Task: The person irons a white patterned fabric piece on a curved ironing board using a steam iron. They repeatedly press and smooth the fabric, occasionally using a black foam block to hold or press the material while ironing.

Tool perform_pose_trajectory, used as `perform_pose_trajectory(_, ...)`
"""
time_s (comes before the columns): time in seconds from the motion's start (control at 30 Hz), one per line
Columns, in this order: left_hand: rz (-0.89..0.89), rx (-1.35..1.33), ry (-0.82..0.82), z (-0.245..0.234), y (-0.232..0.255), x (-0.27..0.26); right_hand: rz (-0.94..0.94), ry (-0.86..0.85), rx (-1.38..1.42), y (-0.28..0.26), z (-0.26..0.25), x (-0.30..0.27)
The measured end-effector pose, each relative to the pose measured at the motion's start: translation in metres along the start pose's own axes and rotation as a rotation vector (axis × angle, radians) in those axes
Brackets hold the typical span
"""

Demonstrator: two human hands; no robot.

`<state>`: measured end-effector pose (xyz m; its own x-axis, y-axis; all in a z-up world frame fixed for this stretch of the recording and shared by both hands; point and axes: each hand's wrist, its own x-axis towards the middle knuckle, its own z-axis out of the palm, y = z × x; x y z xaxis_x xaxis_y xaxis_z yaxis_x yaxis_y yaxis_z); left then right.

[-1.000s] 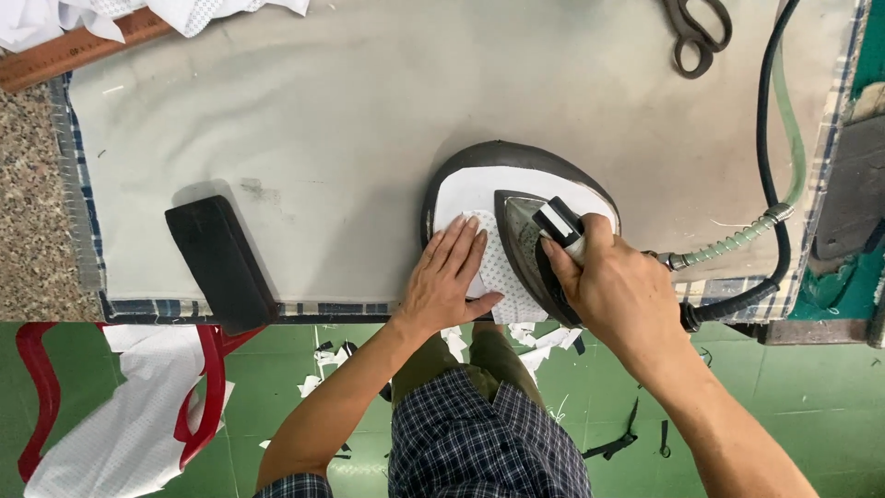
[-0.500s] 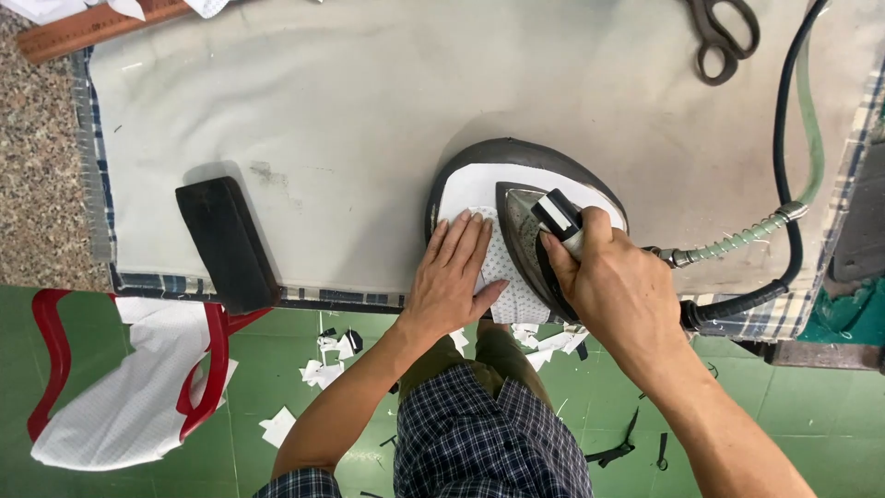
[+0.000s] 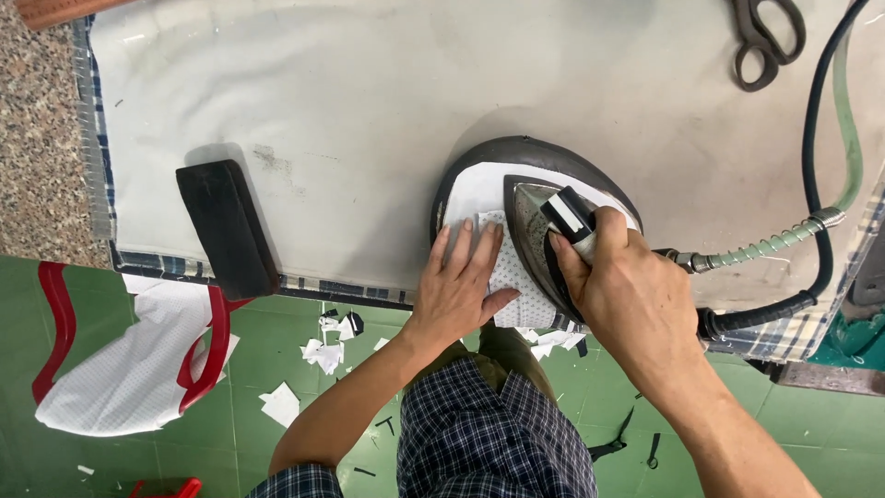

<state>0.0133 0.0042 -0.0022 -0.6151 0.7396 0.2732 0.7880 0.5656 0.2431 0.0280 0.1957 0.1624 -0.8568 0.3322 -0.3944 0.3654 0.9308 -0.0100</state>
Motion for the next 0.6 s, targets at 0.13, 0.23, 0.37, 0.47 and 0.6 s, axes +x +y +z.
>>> perform_pose_trajectory(0.13,-0.028,0.011,-0.058,-0.011,0.003,0.005,-0.015,0.000,-0.003,0.002,0.000,0.003)
perform_pose_trajectory(0.23,-0.057,0.024,-0.085,-0.011,0.004,0.005,-0.033,0.007,-0.013,0.003,0.001,0.006)
perform_pose_trajectory(0.37,-0.038,0.007,-0.160,-0.023,-0.001,0.010,-0.084,0.032,-0.023,0.008,0.005,0.011)
perform_pose_trajectory(0.47,-0.019,-0.048,-0.241,-0.028,-0.004,0.013,-0.132,0.037,-0.023,0.011,0.007,0.015)
perform_pose_trajectory(0.6,-0.036,-0.155,-0.250,-0.027,-0.006,0.013,-0.154,0.030,-0.036,0.010,0.003,0.019)
